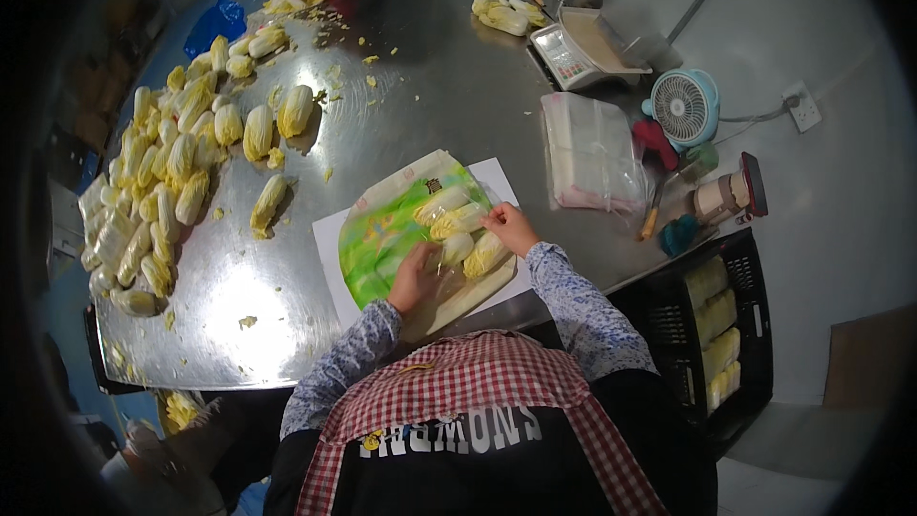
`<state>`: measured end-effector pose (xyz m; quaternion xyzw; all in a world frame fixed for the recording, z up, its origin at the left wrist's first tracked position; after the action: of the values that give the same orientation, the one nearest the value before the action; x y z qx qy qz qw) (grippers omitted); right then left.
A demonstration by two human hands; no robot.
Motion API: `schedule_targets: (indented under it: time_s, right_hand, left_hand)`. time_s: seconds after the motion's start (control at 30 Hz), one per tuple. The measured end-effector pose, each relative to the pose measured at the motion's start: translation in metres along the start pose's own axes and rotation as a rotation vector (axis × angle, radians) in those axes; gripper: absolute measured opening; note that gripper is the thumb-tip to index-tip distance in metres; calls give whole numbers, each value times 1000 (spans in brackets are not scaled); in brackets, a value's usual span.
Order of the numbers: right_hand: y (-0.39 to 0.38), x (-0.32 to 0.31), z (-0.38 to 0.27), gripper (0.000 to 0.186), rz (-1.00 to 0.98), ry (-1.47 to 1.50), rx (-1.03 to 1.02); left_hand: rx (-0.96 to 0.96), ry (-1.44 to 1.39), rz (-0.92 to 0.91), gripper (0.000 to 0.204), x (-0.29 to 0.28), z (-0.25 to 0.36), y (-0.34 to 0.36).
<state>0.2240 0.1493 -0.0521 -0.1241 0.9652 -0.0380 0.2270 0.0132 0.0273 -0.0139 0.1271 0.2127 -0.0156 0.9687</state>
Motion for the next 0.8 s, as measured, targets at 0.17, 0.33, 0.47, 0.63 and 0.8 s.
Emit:
schedule_targets:
  time_s: [0.17, 0.33, 0.47, 0.63, 0.8]
  right_hand:
    - [3, 6, -5, 29, 38, -37, -8]
    - [-4, 11, -12, 26, 116, 11, -50]
    - [-9, 16, -10, 32, 154, -46, -142]
    - [-16, 18, -24, 57, 18, -250, -257]
    - [-20, 13, -33, 63, -75, -329, -220]
  left_hand:
    - [94, 38, 38, 36, 10, 11, 11]
    - [163, 156, 10, 45, 13, 30, 12]
    - [182, 166, 50, 46, 16, 37, 10]
    - [133, 274, 49, 46, 35, 23, 26]
    - [166, 125, 34, 45, 32, 29, 29]
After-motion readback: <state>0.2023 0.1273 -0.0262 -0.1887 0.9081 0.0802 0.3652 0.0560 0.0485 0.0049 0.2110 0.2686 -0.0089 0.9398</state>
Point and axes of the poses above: each hand's wrist, its own y-axis towards the middle knuckle, its own x-axis out of the palm, z = x × y, the point moved 4 cm from there along y, towards the middle knuckle, and after that the axes turned 1 degree about z, right-handed, at the moved point
